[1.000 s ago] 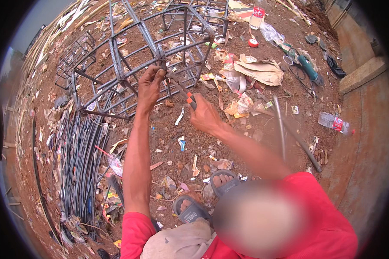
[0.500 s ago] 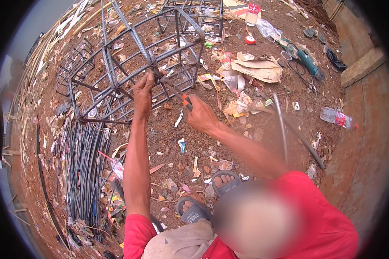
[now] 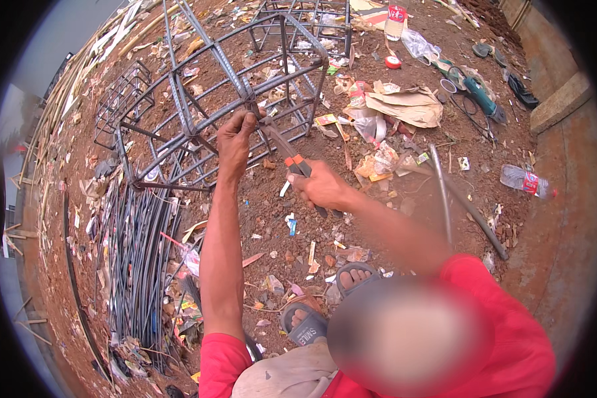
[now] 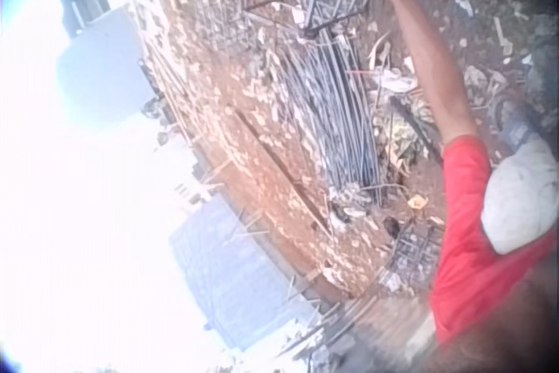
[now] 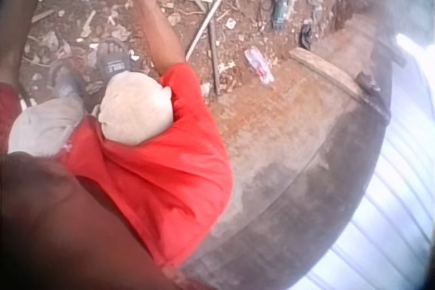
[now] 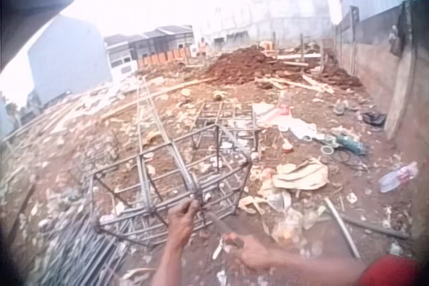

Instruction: The person assembles a steel reinforcement cage by placing metal rods into a pre-fabricated frame, securing intersections with wire, and using pliers to twist and cut the wire.

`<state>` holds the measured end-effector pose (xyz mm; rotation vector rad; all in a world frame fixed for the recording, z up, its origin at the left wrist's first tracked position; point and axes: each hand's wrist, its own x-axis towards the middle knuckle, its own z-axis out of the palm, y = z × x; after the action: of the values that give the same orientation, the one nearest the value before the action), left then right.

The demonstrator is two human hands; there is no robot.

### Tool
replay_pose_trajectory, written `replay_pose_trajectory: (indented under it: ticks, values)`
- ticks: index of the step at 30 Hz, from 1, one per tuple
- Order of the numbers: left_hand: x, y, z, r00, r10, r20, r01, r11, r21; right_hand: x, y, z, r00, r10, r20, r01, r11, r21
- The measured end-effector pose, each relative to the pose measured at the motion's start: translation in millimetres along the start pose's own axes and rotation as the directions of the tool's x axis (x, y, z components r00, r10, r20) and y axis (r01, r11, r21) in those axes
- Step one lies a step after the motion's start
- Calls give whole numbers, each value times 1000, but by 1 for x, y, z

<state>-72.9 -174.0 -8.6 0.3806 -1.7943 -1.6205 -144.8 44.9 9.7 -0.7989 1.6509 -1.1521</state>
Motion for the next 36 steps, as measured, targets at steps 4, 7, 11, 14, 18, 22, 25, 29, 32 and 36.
replay_pose_trajectory:
  ticks: [4, 7, 11, 14, 18, 22, 25, 29, 32, 36]
  values:
    - [1, -1, 0, 999, 23, -30, -24, 999, -34, -3, -2, -6, 832, -50, 553, -423, 588, 690]
    - [0, 2, 4, 999, 44, -27, -45, 998, -38, 0, 3, -7, 744, -213, 633, -547, 350, 760]
    - [5, 7, 5, 999, 24, 35, -25, 1000, 19, -8, 6, -21, 794, -208, 571, -444, 443, 779]
    - [6, 3, -2, 999, 15, 30, -16, 999, 33, -28, -22, -35, 925, -56, 376, -108, 909, 402]
    - [1, 0, -4, 999, 34, 2, -34, 999, 35, -44, -46, -32, 987, 75, 142, -63, 994, -89]
    - [1, 9, 5, 999, 29, -38, -27, 998, 54, -44, 1, -42, 836, -512, -196, 112, 509, -853]
    - [-4, 15, 5, 998, 47, -38, -43, 996, 80, -47, 4, -38, 670, -721, -176, 9, 244, -970]
    - [-8, 21, 3, 999, -12, -44, 15, 997, 80, -39, 17, -26, 773, -601, -205, 16, 343, -939]
    - [-4, 19, 3, 999, 26, -32, -23, 993, 112, -31, 23, -28, 884, -390, -257, 88, 679, -729]
    - [-3, 17, -2, 999, -34, -22, 36, 992, 119, -20, 19, -27, 970, -151, -193, 43, 881, -472]
